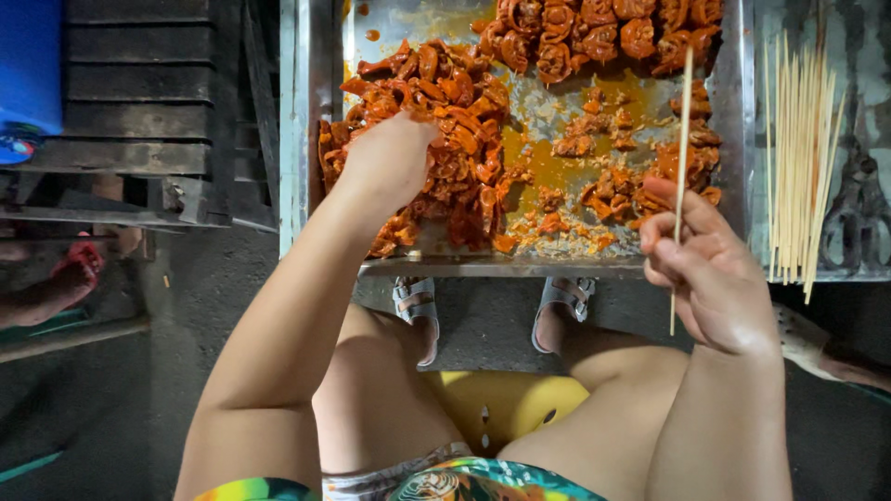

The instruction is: The person skewers marinated pieces of meat onto wooden sticks from a metal tray and places the finished skewers at the top of the tray.

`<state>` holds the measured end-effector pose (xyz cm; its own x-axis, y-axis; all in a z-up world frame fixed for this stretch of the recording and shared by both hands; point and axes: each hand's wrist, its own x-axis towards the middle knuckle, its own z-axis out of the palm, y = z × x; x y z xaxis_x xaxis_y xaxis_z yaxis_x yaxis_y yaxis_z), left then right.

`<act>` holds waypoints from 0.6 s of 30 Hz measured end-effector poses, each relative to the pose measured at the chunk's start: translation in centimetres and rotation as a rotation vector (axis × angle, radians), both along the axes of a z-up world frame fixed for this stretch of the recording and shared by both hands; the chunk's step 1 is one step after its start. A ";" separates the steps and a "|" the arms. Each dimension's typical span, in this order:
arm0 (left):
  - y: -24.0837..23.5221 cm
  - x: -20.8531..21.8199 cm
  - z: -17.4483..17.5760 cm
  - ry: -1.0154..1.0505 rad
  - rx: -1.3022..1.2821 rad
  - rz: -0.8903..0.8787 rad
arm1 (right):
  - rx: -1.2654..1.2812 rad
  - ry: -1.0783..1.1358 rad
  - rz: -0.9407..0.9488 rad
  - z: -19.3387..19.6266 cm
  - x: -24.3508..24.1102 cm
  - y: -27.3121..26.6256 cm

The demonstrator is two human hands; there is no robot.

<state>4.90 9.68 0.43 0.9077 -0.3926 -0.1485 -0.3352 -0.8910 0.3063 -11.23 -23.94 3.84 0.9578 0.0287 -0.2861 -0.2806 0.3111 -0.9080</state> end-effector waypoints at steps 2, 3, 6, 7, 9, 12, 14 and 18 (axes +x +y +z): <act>0.1 -0.5 0.1 -0.002 -0.024 0.025 | 0.058 0.049 -0.039 -0.3 -0.1 0.0; 0.3 -0.7 0.2 -0.004 -0.037 0.036 | 0.087 0.072 -0.059 -0.5 -0.2 0.1; 1.0 -1.5 0.7 -0.210 -0.359 -0.012 | -0.156 0.010 -0.021 -0.7 -0.5 0.9; 0.9 -1.8 1.0 -0.157 -0.436 0.060 | -0.194 0.001 -0.017 -0.6 -0.6 1.3; 0.8 -2.2 2.0 -0.048 -0.582 0.208 | -0.264 -0.020 -0.004 -0.1 -0.7 2.1; -0.6 -3.4 3.3 0.298 -0.890 0.331 | -0.513 0.057 0.078 0.9 -1.5 3.3; -2.0 -4.5 3.3 0.266 -0.956 0.290 | -0.616 -0.041 0.162 1.2 -2.0 4.1; -4.2 -6.1 2.8 0.185 -1.046 0.224 | -0.816 -0.056 0.247 2.0 -2.3 4.4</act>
<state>-1.18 5.47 3.26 0.9724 -0.2325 0.0212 -0.0679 -0.1948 0.9785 -13.53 -19.54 5.82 0.9646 0.0439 -0.2602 -0.2022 -0.5106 -0.8357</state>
